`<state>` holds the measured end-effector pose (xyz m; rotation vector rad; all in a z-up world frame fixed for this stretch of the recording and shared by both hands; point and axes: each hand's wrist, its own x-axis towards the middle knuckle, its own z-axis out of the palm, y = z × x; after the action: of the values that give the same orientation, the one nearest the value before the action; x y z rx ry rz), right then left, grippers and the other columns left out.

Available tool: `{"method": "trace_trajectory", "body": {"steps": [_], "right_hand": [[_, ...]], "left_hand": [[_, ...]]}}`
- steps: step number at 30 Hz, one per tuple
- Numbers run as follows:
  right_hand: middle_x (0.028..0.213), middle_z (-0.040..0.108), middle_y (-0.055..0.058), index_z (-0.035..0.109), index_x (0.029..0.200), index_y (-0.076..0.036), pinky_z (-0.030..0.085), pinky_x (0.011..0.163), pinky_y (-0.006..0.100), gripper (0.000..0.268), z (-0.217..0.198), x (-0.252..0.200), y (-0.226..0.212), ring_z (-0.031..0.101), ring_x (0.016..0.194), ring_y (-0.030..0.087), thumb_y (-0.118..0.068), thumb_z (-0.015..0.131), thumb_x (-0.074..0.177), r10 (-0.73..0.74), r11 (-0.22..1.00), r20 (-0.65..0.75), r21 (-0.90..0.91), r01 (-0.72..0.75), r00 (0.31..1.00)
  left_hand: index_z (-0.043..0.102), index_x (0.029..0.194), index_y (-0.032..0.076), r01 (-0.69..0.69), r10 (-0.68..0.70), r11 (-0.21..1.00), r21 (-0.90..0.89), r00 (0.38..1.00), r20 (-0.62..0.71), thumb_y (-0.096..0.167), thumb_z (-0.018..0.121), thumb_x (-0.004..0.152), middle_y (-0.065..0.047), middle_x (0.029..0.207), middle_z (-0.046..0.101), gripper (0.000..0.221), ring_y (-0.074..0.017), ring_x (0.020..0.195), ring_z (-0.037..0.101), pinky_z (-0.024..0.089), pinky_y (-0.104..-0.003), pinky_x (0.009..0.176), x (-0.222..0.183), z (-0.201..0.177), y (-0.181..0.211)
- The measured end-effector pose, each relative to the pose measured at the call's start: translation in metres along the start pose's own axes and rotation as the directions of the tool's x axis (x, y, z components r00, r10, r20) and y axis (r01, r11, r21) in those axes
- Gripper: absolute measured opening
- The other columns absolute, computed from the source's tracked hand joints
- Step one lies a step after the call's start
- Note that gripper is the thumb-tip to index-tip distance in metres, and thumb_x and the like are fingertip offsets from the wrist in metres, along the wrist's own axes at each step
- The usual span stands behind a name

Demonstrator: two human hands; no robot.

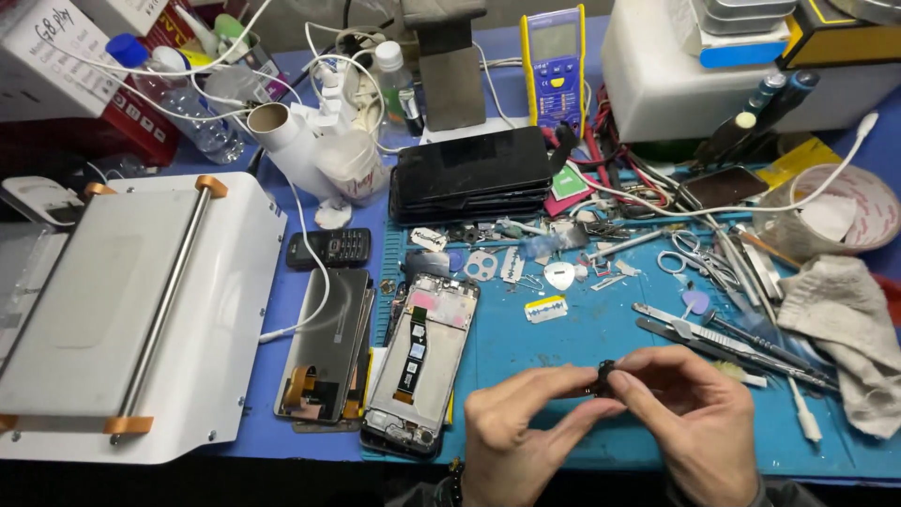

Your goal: The recorder is repairing a mobile phone by handling internal components and using tools like tweezers and a brush.

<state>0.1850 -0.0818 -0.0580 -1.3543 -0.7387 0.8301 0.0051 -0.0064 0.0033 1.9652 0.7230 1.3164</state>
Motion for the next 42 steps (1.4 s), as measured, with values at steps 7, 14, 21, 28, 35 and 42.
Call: {"method": "trace_trajectory", "body": {"steps": [7,14,21,28,35,42], "right_hand": [[0.099,0.075,0.012,0.071,0.104,0.006,0.063,0.077,0.029,0.021,0.007,-0.004,-0.01,0.075,0.087,0.017,0.008,0.073,0.084,-0.057,0.997,0.071,-0.039,0.059,0.996],[0.101,0.074,0.012,0.071,0.103,0.007,0.062,0.081,0.028,0.021,0.012,-0.007,-0.009,0.075,0.091,0.017,0.01,0.073,0.083,-0.145,0.982,0.025,-0.117,0.146,0.989],[0.099,0.074,0.011,0.071,0.103,0.007,0.061,0.081,0.026,0.022,0.011,-0.006,-0.009,0.074,0.091,0.015,0.009,0.075,0.081,-0.217,0.958,0.085,-0.175,0.229,0.972],[0.1,0.073,0.013,0.071,0.104,0.007,0.063,0.076,0.027,0.02,0.012,-0.005,-0.013,0.073,0.088,0.016,0.01,0.072,0.084,-0.135,0.985,0.089,-0.093,0.143,0.987],[0.101,0.073,0.014,0.072,0.102,0.007,0.057,0.08,0.025,0.014,0.008,-0.004,-0.009,0.07,0.091,0.015,0.008,0.07,0.088,-0.2,0.974,0.158,-0.078,0.214,0.967],[0.096,0.068,0.012,0.069,0.1,0.006,0.057,0.069,0.026,0.01,0.002,-0.001,-0.006,0.067,0.079,0.015,0.006,0.067,0.09,-0.091,0.995,0.212,-0.014,0.096,0.973]], "left_hand": [[0.08,0.099,-0.001,0.444,-0.402,0.828,-0.341,0.896,0.19,0.005,0.083,0.087,-0.01,0.091,0.082,0.014,-0.0151,0.083,0.08,0.063,-0.025,0.075,0.004,-0.005,-0.004],[0.078,0.101,-0.006,0.585,-0.508,0.648,-0.488,0.809,0.296,0.003,0.079,0.088,-0.013,0.093,0.082,0.016,-0.0145,0.088,0.079,0.064,-0.026,0.083,0.003,-0.004,-0.011],[0.081,0.105,0.0,0.503,-0.431,0.797,-0.334,0.861,0.27,0.006,0.081,0.087,-0.011,0.095,0.081,0.019,-0.0153,0.088,0.078,0.06,-0.025,0.08,0.011,-0.011,-0.005],[0.079,0.102,0.001,0.492,-0.4,0.769,-0.408,0.868,0.293,0.007,0.078,0.091,-0.011,0.096,0.08,0.013,-0.0157,0.091,0.077,0.061,-0.025,0.084,0.01,-0.011,-0.006],[0.079,0.099,0.0,0.524,-0.442,0.741,-0.42,0.851,0.283,0.006,0.08,0.089,-0.009,0.095,0.08,0.012,-0.0139,0.088,0.077,0.061,-0.025,0.079,0.006,-0.006,-0.008],[0.077,0.101,-0.001,0.585,-0.473,0.626,-0.515,0.81,0.346,0.006,0.079,0.091,-0.009,0.095,0.079,0.012,-0.0133,0.088,0.076,0.062,-0.025,0.081,0.002,-0.005,-0.012]]}}
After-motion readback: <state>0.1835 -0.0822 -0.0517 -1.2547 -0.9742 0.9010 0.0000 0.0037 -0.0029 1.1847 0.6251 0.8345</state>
